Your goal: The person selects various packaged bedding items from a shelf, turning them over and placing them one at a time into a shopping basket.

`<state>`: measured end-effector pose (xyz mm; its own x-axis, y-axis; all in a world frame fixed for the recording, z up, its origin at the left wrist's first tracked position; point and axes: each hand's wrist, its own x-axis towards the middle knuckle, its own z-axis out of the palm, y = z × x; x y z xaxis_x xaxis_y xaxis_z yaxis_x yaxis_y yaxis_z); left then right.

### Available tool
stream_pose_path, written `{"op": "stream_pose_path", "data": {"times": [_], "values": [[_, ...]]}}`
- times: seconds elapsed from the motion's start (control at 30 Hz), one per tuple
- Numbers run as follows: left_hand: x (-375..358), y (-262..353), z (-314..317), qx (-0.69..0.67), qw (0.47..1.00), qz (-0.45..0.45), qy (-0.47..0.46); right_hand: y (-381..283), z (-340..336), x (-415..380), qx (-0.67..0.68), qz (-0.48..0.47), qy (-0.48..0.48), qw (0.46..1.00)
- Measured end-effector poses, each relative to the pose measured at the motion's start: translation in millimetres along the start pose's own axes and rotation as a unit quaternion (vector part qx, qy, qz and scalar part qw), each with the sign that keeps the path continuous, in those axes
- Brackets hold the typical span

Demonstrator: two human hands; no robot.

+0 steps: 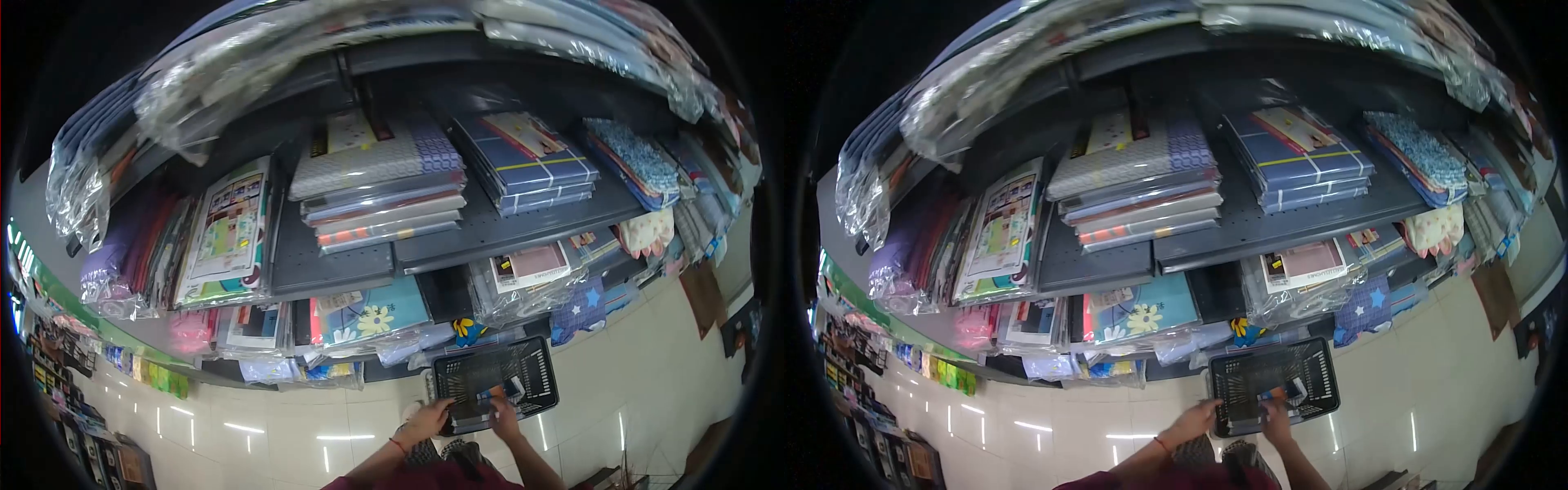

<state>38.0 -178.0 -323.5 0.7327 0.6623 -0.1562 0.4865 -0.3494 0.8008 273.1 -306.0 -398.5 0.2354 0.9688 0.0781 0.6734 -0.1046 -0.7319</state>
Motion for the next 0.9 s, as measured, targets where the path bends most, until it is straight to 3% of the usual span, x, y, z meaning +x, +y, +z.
{"op": "stream_pose_path", "data": {"times": [0.03,0.07,0.13,0.2,0.3,0.43,0.57,0.7,0.8,0.9], "values": [[3.3,11.6,-22.2,-0.012,0.992,0.08,0.096,-13.5,-15.2,20.8,-0.007,0.016,-0.003,1.0],[7.5,22.0,-50.2,-0.003,0.986,0.108,0.126,-28.5,-29.0,46.1,-0.01,0.035,-0.004,0.999],[14.9,47.8,-117.4,0.004,0.976,0.132,0.171,-105.8,-77.6,107.5,-0.033,-0.092,0.13,0.987],[15.9,77.3,-185.1,0.023,0.957,0.163,0.241,-163.1,-115.6,164.4,-0.05,-0.14,0.19,0.97],[9.4,107.1,-265.2,0.068,0.904,0.219,0.362,-255.1,-164.2,224.0,-0.031,-0.212,0.257,0.943],[1.7,145.8,-348.1,0.128,0.837,0.283,0.45,-352.1,-189.8,273.3,-0.055,-0.307,0.321,0.894],[23.5,168.7,-402.7,0.173,0.802,0.325,0.469,-391.9,-189.6,328.8,-0.165,-0.314,0.344,0.869],[71.4,167.5,-434.0,0.252,0.792,0.297,0.47,-383.4,-172.5,364.5,-0.171,-0.298,0.337,0.877],[97.1,147.4,-432.0,0.099,0.838,0.308,0.439,-379.0,-171.9,360.2,-0.122,-0.309,0.346,0.877],[90.9,149.2,-417.9,0.103,0.822,0.289,0.48,-375.2,-168.9,344.9,-0.115,-0.309,0.39,0.86]]}}
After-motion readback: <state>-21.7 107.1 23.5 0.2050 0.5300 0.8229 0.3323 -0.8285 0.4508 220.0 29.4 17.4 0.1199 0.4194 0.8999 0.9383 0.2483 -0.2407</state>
